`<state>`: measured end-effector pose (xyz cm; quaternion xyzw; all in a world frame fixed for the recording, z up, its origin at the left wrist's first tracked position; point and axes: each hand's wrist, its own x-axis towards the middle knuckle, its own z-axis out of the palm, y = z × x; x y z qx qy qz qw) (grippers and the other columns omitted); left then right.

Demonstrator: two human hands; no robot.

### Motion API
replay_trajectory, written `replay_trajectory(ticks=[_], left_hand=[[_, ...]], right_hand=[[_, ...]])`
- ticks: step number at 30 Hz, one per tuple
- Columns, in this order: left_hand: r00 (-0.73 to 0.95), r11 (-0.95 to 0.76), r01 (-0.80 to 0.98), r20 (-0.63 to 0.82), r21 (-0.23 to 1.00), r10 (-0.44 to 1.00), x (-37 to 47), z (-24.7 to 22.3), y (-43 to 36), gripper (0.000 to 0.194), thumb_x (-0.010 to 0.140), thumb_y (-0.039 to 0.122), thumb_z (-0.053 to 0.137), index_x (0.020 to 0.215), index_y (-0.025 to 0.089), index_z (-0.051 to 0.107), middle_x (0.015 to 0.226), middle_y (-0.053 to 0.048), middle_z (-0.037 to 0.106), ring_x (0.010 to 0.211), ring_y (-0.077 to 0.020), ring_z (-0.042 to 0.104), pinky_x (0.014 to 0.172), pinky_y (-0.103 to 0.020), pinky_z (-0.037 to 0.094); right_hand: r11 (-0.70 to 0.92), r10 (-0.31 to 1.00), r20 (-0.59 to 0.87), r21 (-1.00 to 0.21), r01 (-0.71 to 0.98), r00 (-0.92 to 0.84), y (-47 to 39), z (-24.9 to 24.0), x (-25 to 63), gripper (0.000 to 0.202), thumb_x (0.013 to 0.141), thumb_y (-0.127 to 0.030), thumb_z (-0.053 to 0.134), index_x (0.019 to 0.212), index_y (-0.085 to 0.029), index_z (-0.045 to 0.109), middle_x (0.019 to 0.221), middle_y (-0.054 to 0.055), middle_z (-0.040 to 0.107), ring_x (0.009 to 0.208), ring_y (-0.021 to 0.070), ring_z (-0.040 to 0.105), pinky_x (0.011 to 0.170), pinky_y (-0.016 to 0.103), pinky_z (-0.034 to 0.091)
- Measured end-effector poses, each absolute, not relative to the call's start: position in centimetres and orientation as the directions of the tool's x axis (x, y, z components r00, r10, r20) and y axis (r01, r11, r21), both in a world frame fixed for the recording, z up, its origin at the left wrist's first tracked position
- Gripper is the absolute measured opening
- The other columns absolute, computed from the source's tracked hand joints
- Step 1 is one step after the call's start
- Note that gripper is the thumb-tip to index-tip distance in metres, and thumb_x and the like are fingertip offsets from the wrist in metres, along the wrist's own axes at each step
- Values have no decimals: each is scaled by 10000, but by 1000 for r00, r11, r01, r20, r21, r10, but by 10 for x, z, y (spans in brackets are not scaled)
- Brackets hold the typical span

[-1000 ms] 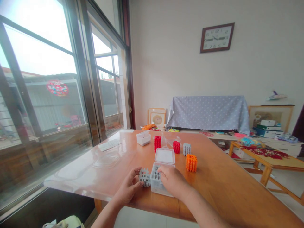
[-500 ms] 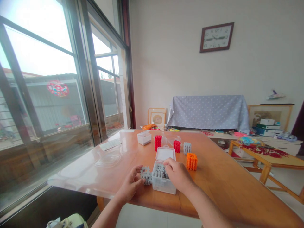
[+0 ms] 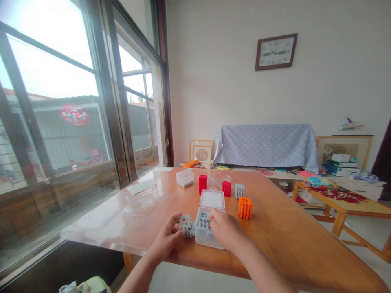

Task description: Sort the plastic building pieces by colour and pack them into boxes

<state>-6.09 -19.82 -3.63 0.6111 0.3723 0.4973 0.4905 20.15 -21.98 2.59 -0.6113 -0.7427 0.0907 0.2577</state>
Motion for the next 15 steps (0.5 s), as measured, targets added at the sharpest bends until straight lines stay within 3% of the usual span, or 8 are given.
replay_trajectory(ticks=[4, 10, 15], left_hand=[[230, -259, -27, 258, 966, 938, -61, -40, -196, 578, 777, 383, 783, 1292, 249, 559, 1252, -84, 634, 1158, -270, 625, 1047, -454, 456], [194, -315, 14, 306, 949, 932, -63, -37, -193, 583, 810, 422, 755, 1322, 236, 547, 1285, -99, 631, 1254, -280, 568, 1064, -426, 458], [219, -457, 115, 427, 882, 878, -58, -14, -201, 559, 847, 414, 734, 1350, 254, 548, 1344, -98, 618, 1293, -291, 537, 1157, -464, 372]], right_hand=[[243, 957, 259, -472, 848, -130, -223, 28, 203, 195, 920, -299, 505, 1000, -284, 682, 850, 2, 745, 806, 195, 672, 653, 264, 344], [287, 935, 344, -597, 749, -85, -226, 35, 208, 223, 943, -329, 485, 1025, -265, 682, 889, 8, 754, 831, 200, 685, 690, 271, 428], [375, 910, 404, -714, 592, -90, -227, 48, 206, 310, 956, -416, 502, 1091, -232, 711, 1021, 61, 769, 990, 237, 701, 861, 334, 513]])
